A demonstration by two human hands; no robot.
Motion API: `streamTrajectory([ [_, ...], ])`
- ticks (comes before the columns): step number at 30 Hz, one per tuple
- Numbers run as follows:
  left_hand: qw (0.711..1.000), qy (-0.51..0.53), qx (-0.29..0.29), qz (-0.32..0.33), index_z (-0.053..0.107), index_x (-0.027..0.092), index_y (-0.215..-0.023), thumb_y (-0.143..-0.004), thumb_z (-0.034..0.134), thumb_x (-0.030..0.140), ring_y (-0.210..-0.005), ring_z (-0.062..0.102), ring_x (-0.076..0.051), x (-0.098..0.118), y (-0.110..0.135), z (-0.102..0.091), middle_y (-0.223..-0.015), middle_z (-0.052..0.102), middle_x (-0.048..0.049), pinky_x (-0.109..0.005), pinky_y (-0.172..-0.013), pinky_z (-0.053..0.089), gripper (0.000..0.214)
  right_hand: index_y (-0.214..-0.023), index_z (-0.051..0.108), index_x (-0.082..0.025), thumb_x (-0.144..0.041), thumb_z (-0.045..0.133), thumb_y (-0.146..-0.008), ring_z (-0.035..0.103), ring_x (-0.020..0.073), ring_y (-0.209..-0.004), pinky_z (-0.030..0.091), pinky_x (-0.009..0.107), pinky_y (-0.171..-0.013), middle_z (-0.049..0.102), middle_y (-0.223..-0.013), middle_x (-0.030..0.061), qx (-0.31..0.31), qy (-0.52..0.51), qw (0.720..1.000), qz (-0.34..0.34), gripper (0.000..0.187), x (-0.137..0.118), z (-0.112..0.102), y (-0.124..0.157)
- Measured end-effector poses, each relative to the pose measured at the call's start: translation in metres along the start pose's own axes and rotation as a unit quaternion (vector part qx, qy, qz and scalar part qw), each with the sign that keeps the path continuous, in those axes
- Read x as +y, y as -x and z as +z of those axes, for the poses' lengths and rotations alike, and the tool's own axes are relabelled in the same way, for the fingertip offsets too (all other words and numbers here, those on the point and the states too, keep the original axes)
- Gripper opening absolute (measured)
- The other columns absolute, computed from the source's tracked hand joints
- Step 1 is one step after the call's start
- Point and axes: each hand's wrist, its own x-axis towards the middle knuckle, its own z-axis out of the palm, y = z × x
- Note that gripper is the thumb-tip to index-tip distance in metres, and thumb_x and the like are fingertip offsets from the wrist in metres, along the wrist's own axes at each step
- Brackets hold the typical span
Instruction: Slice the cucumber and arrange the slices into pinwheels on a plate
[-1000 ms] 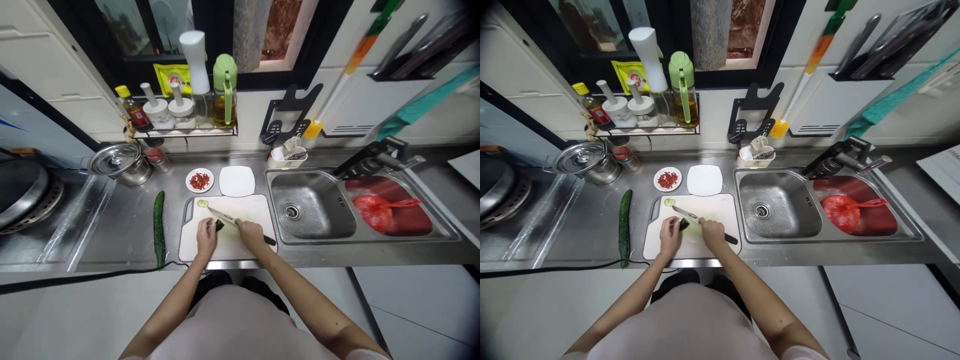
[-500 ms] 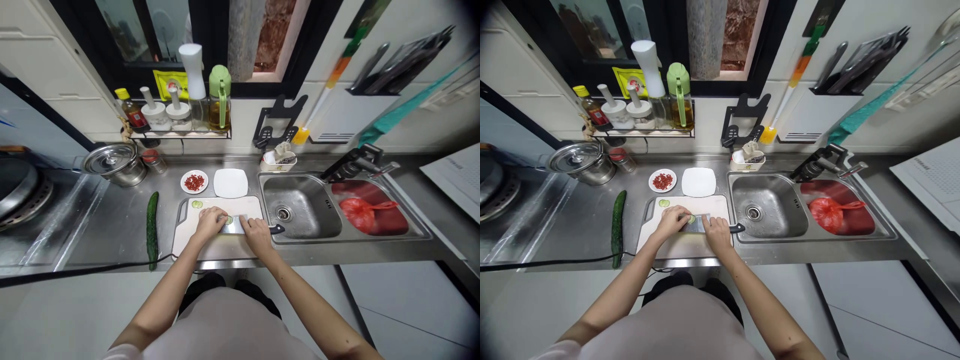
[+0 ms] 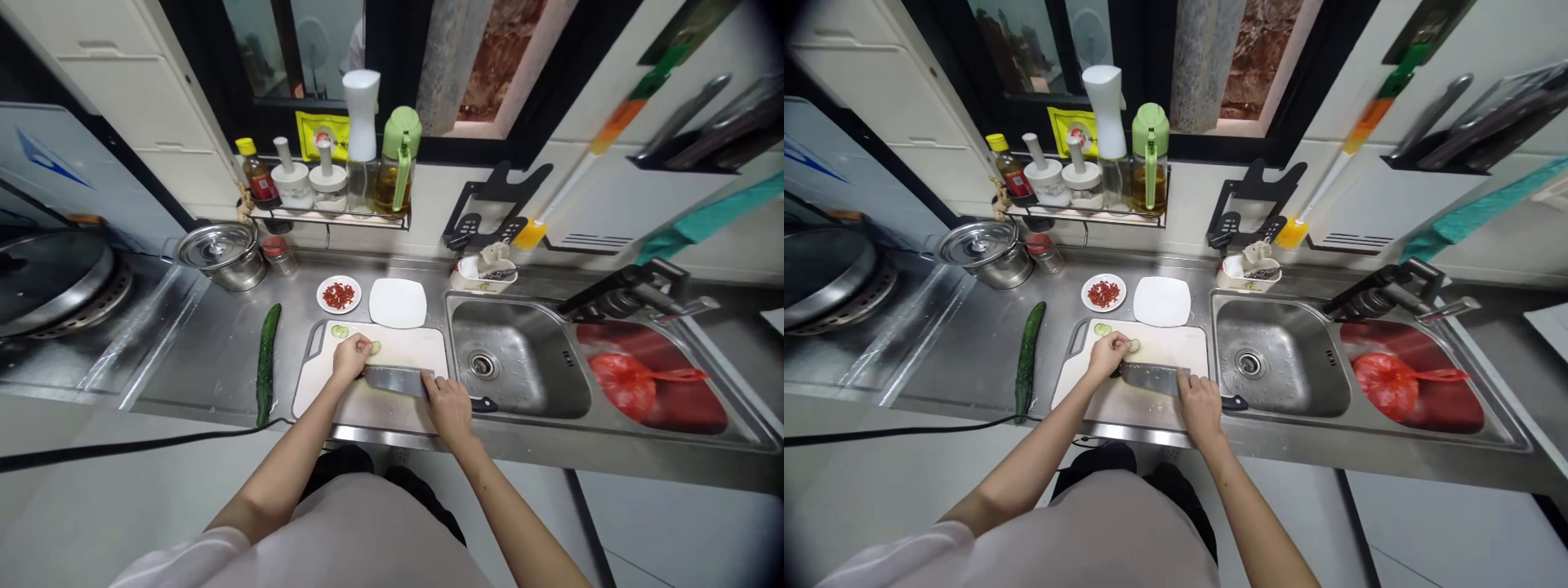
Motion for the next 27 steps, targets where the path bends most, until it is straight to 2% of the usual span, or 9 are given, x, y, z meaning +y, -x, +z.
streamTrajectory([
  [6,0.996,-0.061,0.036,-0.058,0.067,0.023,-0.082,-0.080,0.061,0.037,-0.075,0.061,-0.015,-0.025,-0.035,-0.008,-0.079,0.069,-0.0004,-0.026,-0.068,0.040,0.015,-0.123,0.059,-0.018,-0.017,0.052,-0.087,0.054,0.0199,-0.081,0.029,0.032,-0.072,0.064,-0.083,0.0068,-0.036,-0.009,0.999,0.027,0.037,0.003,0.001,-0.003],
  [11,0.989,-0.119,0.049,-0.077,0.068,0.024,-0.085,-0.082,0.056,0.030,-0.085,0.062,-0.019,-0.032,-0.052,-0.014,-0.088,0.071,-0.0028,-0.029,-0.075,0.039,0.014,-0.123,0.059,-0.018,-0.019,0.054,-0.087,0.055,0.0199,-0.082,0.029,0.031,-0.072,0.065,-0.082,0.0061,-0.040,-0.016,0.998,0.035,0.036,0.005,0.004,-0.006],
  [17,0.978,-0.174,0.080,-0.084,0.069,0.023,-0.087,-0.084,0.052,0.028,-0.092,0.062,-0.024,-0.031,-0.057,-0.014,-0.092,0.071,-0.0068,-0.035,-0.083,0.037,0.017,-0.121,0.060,-0.018,-0.022,0.056,-0.086,0.056,0.0194,-0.083,0.029,0.030,-0.072,0.065,-0.083,0.0063,-0.049,-0.024,0.998,0.039,0.036,0.006,0.004,-0.008],
  [22,0.976,-0.178,0.099,-0.070,0.068,0.023,-0.093,-0.084,0.053,0.028,-0.099,0.060,-0.024,-0.034,-0.056,-0.012,-0.099,0.070,-0.0078,-0.036,-0.085,0.036,0.018,-0.121,0.060,-0.018,-0.023,0.056,-0.085,0.056,0.0193,-0.082,0.030,0.030,-0.072,0.066,-0.082,0.0061,-0.058,-0.027,0.997,0.046,0.036,0.007,0.004,-0.012],
  [27,0.974,-0.186,0.109,-0.075,0.068,0.023,-0.091,-0.084,0.052,0.029,-0.100,0.059,-0.024,-0.036,-0.056,-0.012,-0.099,0.069,-0.0080,-0.036,-0.087,0.035,0.018,-0.122,0.060,-0.019,-0.022,0.055,-0.086,0.057,0.0198,-0.083,0.031,0.031,-0.073,0.066,-0.084,0.0058,-0.064,-0.028,0.996,0.049,0.036,0.006,0.007,-0.016],
])
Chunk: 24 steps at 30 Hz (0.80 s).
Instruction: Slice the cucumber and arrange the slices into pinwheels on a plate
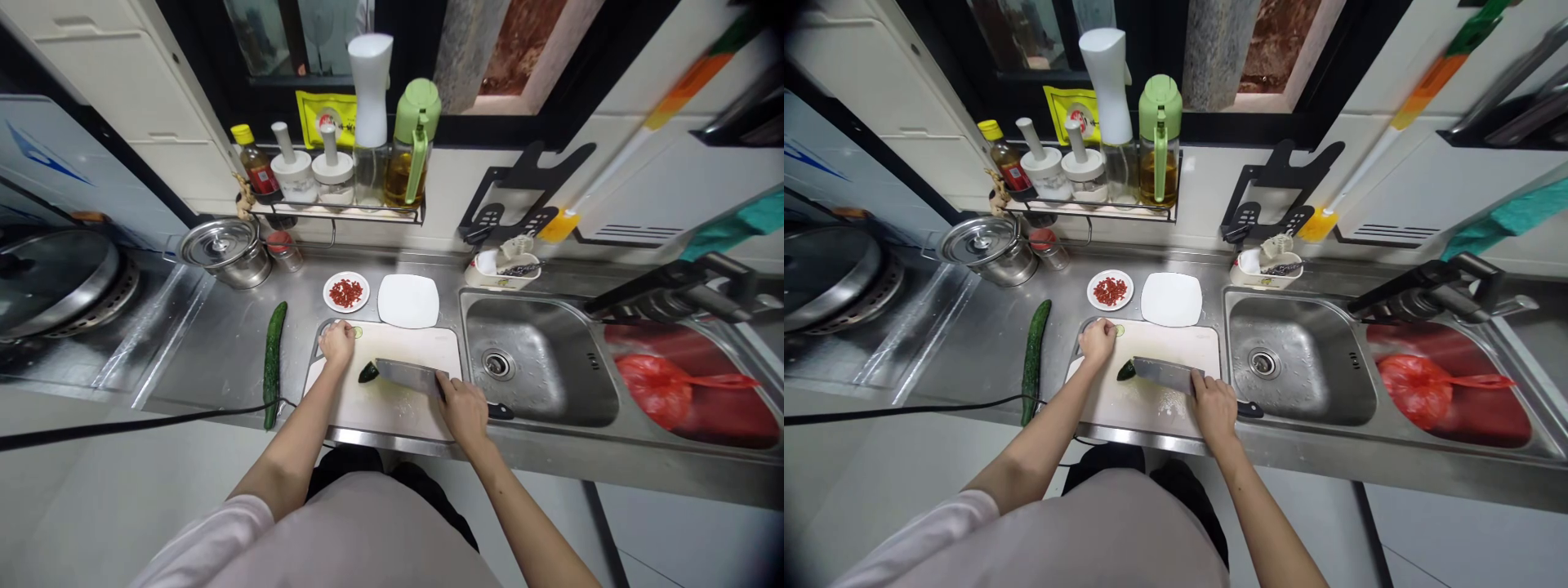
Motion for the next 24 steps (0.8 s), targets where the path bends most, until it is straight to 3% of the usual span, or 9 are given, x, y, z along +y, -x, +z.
streamTrajectory([
  [6,0.999,0.034,0.015,-0.006,0.069,0.023,-0.089,-0.085,0.051,0.029,-0.101,0.058,-0.025,-0.004,0.001,0.001,-0.099,0.069,-0.0085,-0.037,-0.088,0.036,0.019,-0.122,0.060,-0.019,-0.021,0.057,-0.084,0.059,0.0196,-0.084,0.032,0.029,-0.074,0.068,-0.086,0.0066,-0.019,-0.017,1.000,0.016,0.038,-0.003,0.000,-0.003],
  [12,0.976,0.193,0.097,-0.032,0.066,0.021,-0.104,-0.087,0.046,0.032,-0.087,0.060,-0.018,-0.014,0.014,0.002,-0.098,0.067,-0.0064,-0.031,-0.081,0.043,0.028,-0.117,0.064,-0.024,-0.021,0.051,-0.086,0.063,0.0179,-0.083,0.034,0.026,-0.070,0.072,-0.094,0.0052,-0.054,-0.103,0.988,0.099,0.034,-0.007,-0.010,-0.006],
  [17,0.955,0.271,0.114,0.048,0.066,0.018,-0.099,-0.088,0.046,0.034,-0.086,0.060,-0.017,-0.026,0.058,0.004,-0.098,0.065,-0.0076,-0.029,-0.077,0.048,0.027,-0.112,0.066,-0.027,-0.031,0.046,-0.091,0.064,0.0181,-0.082,0.032,0.025,-0.063,0.073,-0.094,0.0044,-0.082,-0.159,0.975,0.134,0.029,-0.014,-0.019,-0.008],
  [20,0.956,0.259,0.098,0.096,0.066,0.020,-0.095,-0.089,0.047,0.035,-0.088,0.060,-0.017,-0.034,0.083,0.009,-0.095,0.064,-0.0071,-0.030,-0.078,0.049,0.025,-0.112,0.066,-0.028,-0.034,0.046,-0.092,0.065,0.0178,-0.081,0.032,0.024,-0.062,0.073,-0.089,0.0025,-0.099,-0.179,0.970,0.133,0.029,-0.017,-0.018,-0.010],
  [24,0.954,0.241,0.092,0.155,0.065,0.021,-0.095,-0.091,0.046,0.033,-0.093,0.060,-0.018,-0.042,0.098,0.017,-0.097,0.064,-0.0073,-0.033,-0.084,0.050,0.023,-0.114,0.064,-0.028,-0.036,0.043,-0.094,0.065,0.0181,-0.085,0.034,0.024,-0.064,0.073,-0.094,0.0022,-0.127,-0.196,0.965,0.121,0.030,-0.023,-0.014,-0.012],
])
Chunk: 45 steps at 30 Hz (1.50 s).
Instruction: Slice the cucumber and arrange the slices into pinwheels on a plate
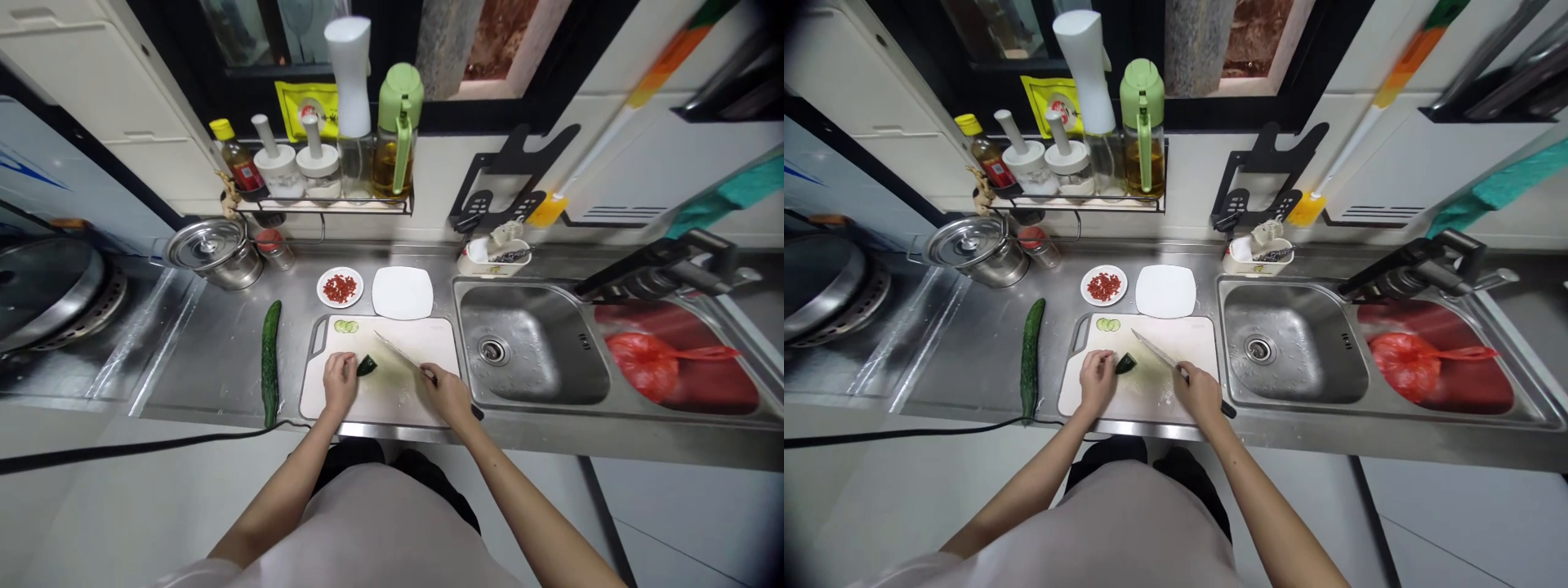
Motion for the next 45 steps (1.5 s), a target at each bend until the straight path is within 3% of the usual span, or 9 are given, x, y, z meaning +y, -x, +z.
streamTrajectory([
  [7,0.993,-0.006,-0.041,0.106,0.067,0.022,-0.104,-0.092,0.048,0.034,-0.100,0.060,-0.018,-0.010,0.009,0.009,-0.103,0.064,-0.0087,-0.035,-0.090,0.050,0.025,-0.103,0.063,-0.020,-0.037,0.032,-0.099,0.064,0.0181,-0.081,0.033,0.025,-0.063,0.071,-0.089,0.0062,-0.091,0.031,0.992,-0.081,0.035,-0.021,0.007,0.005],
  [17,0.988,-0.011,-0.067,0.141,0.069,0.024,-0.109,-0.092,0.051,0.032,-0.101,0.062,-0.018,-0.017,0.011,0.016,-0.105,0.068,-0.0074,-0.035,-0.091,0.052,0.026,-0.123,0.053,-0.020,-0.031,0.029,-0.099,0.067,0.0215,-0.086,0.041,0.029,-0.071,0.071,-0.094,0.0102,-0.108,0.088,0.985,-0.106,0.035,-0.043,0.007,0.018],
  [25,0.981,-0.006,-0.032,0.190,0.071,0.022,-0.106,-0.091,0.054,0.026,-0.094,0.063,-0.018,-0.020,0.010,0.017,-0.100,0.069,-0.0074,-0.034,-0.084,0.053,0.022,-0.122,0.052,-0.018,-0.028,0.025,-0.100,0.068,0.0233,-0.090,0.046,0.030,-0.073,0.070,-0.094,0.0126,-0.136,0.117,0.978,-0.111,0.036,-0.054,0.005,0.026],
  [36,0.978,-0.026,-0.028,0.207,0.071,0.020,-0.100,-0.091,0.054,0.024,-0.091,0.062,-0.018,-0.019,0.010,0.017,-0.097,0.068,-0.0078,-0.034,-0.083,0.052,0.020,-0.111,0.056,-0.016,-0.023,0.027,-0.099,0.070,0.0248,-0.087,0.051,0.031,-0.069,0.070,-0.087,0.0138,-0.106,0.126,0.979,-0.122,0.032,-0.056,0.020,0.024],
  [45,0.979,-0.029,-0.031,0.201,0.071,0.020,-0.099,-0.091,0.053,0.024,-0.091,0.062,-0.018,-0.020,0.009,0.018,-0.096,0.069,-0.0081,-0.034,-0.082,0.052,0.020,-0.107,0.058,-0.016,-0.013,0.031,-0.095,0.070,0.0231,-0.085,0.051,0.030,-0.069,0.070,-0.087,0.0119,-0.106,0.111,0.980,-0.129,0.029,-0.059,0.019,0.021],
])
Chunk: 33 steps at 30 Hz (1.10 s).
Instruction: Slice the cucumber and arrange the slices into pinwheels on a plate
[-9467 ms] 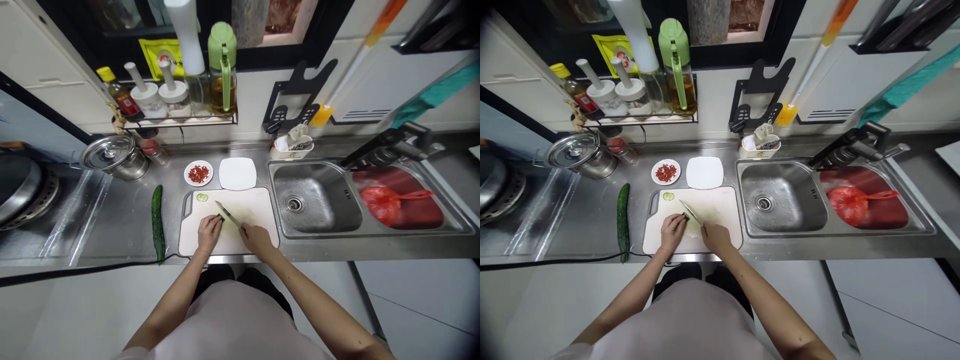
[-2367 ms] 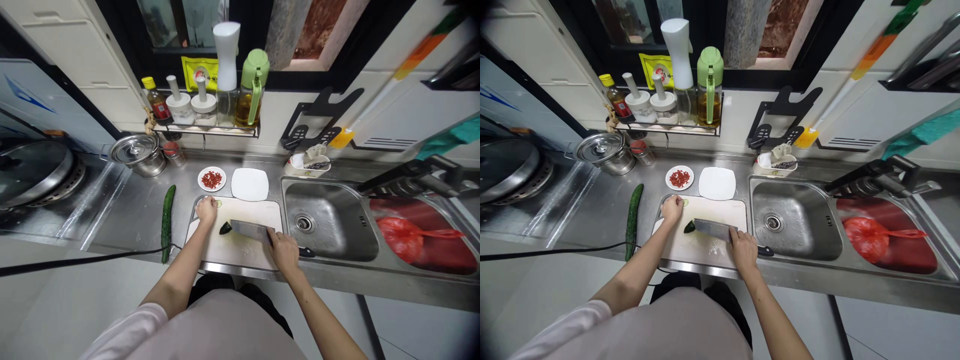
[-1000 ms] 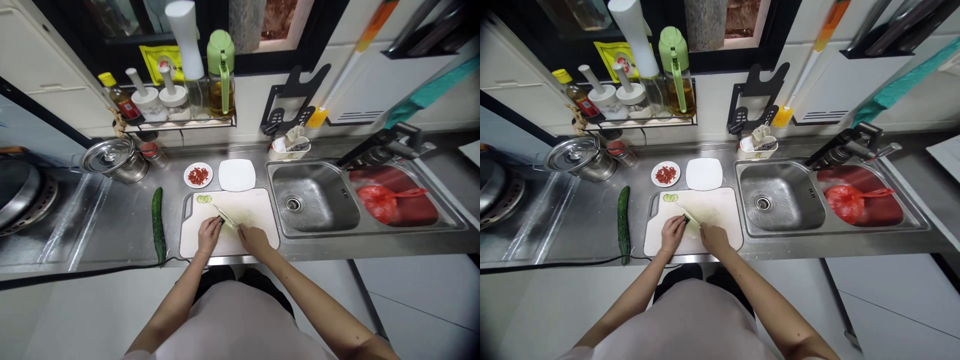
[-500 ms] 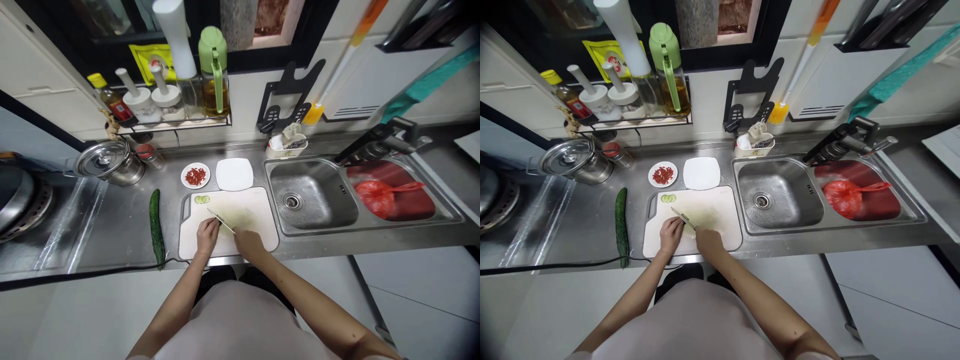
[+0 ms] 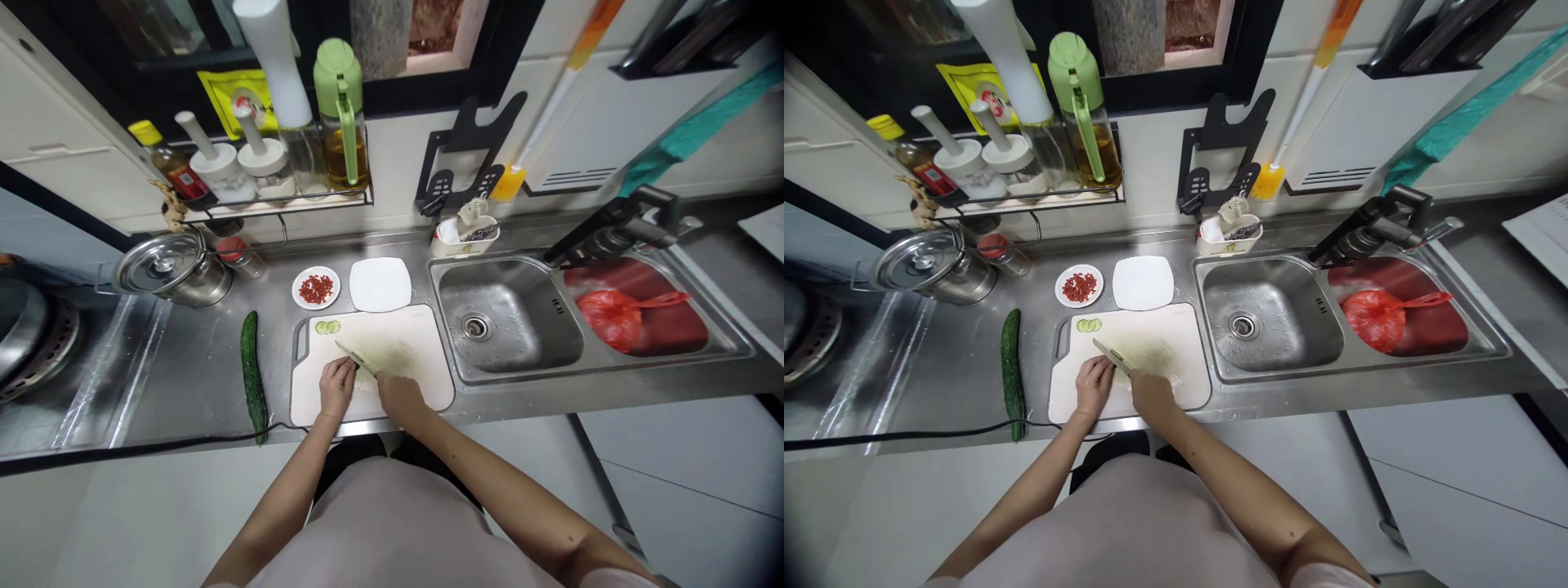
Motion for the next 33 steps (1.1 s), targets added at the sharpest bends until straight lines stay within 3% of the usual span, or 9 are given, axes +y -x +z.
streamTrajectory([
  [17,1.000,-0.014,-0.013,-0.004,0.071,0.020,-0.098,-0.091,0.051,0.024,-0.090,0.062,-0.019,-0.002,0.001,0.000,-0.095,0.068,-0.0088,-0.035,-0.082,0.051,0.021,-0.105,0.058,-0.013,-0.010,0.036,-0.093,0.070,0.0225,-0.085,0.052,0.030,-0.072,0.071,-0.086,0.0128,0.027,-0.025,0.999,-0.010,0.025,-0.011,0.003,-0.016],
  [33,1.000,0.000,-0.012,-0.004,0.070,0.020,-0.095,-0.091,0.051,0.025,-0.090,0.062,-0.018,-0.001,0.000,0.000,-0.096,0.069,-0.0083,-0.035,-0.082,0.051,0.020,-0.106,0.059,-0.010,-0.010,0.035,-0.093,0.069,0.0231,-0.090,0.050,0.030,-0.074,0.070,-0.088,0.0159,0.006,-0.027,0.999,-0.015,0.028,-0.011,-0.004,-0.017],
])
